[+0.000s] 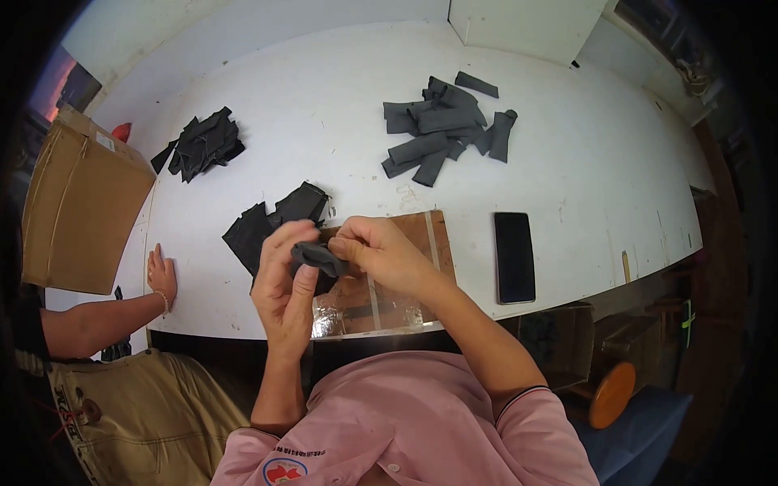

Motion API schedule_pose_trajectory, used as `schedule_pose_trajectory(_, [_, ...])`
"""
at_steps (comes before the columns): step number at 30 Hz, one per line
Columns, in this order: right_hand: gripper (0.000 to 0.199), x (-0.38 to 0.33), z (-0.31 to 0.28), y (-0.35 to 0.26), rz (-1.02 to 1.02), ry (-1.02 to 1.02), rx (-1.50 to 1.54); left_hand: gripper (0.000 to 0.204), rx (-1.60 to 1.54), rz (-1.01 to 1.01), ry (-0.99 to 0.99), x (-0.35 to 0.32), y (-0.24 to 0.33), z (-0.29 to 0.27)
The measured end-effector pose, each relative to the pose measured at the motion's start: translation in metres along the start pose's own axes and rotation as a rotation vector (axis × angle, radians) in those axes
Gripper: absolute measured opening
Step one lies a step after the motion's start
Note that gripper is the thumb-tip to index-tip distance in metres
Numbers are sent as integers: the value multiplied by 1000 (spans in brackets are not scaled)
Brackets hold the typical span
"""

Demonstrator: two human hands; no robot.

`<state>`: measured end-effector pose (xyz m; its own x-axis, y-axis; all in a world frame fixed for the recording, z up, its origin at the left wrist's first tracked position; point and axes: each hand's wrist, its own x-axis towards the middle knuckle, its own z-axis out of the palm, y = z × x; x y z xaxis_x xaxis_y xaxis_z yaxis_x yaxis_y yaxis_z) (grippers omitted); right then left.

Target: The recorder uses a small pair of snips to trim the edges and stray threads from black synthetic fabric pieces on a workbench.

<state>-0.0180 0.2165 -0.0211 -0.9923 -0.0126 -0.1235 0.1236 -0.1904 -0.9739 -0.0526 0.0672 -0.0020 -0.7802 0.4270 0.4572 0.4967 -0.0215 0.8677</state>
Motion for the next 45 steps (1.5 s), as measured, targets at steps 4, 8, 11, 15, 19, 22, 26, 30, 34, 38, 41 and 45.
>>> schedule_pose_trajectory(4, [23, -6, 10, -23, -488, 227, -583, 12, -309, -29, 81, 4, 0, 0])
schedule_pose_trajectory(8, [27, -17, 31, -60, -744, 174, -1305, 8, -699, -253, 327, 0, 13, -4])
schedule_pose_trajectory(11, [27, -7, 14, -20, -695, 156, -1240, 11, -482, -146, 145, -12, -19, -4])
schedule_pose_trajectory(15, [26, -12, 8, -8, -555, 160, -1169, 15, -649, -391, 3, 5, -9, 5])
schedule_pose_trajectory(19, [25, -11, 13, -27, -911, 215, -910, 12, -428, -230, -158, 33, 20, -2])
schedule_pose_trajectory(22, [24, -14, 3, 10, -764, 170, -994, 9, -266, -378, -231, 27, 17, 5])
schedule_pose_trajectory(26, [27, -14, 3, 18, -549, 125, -983, 12, -83, -132, -174, 17, -1, 8])
schedule_pose_trajectory(30, [29, -19, 6, -3, -431, 88, -1007, 18, -209, -76, -85, 14, 8, 5])
schedule_pose_trajectory(34, [27, -16, 4, -12, -528, 120, -1090, 15, -363, -3, -34, 16, 8, -2])
schedule_pose_trajectory(38, [29, -17, 9, -42, -555, 54, -1155, 14, -817, -72, 168, 15, 6, -8])
schedule_pose_trajectory(41, [26, -16, 11, -24, -453, 30, -1152, 16, -905, -109, 217, 10, 0, -10])
schedule_pose_trajectory(45, [29, -12, 10, 0, -468, 70, -1021, 14, -783, -204, 120, 8, 4, -8])
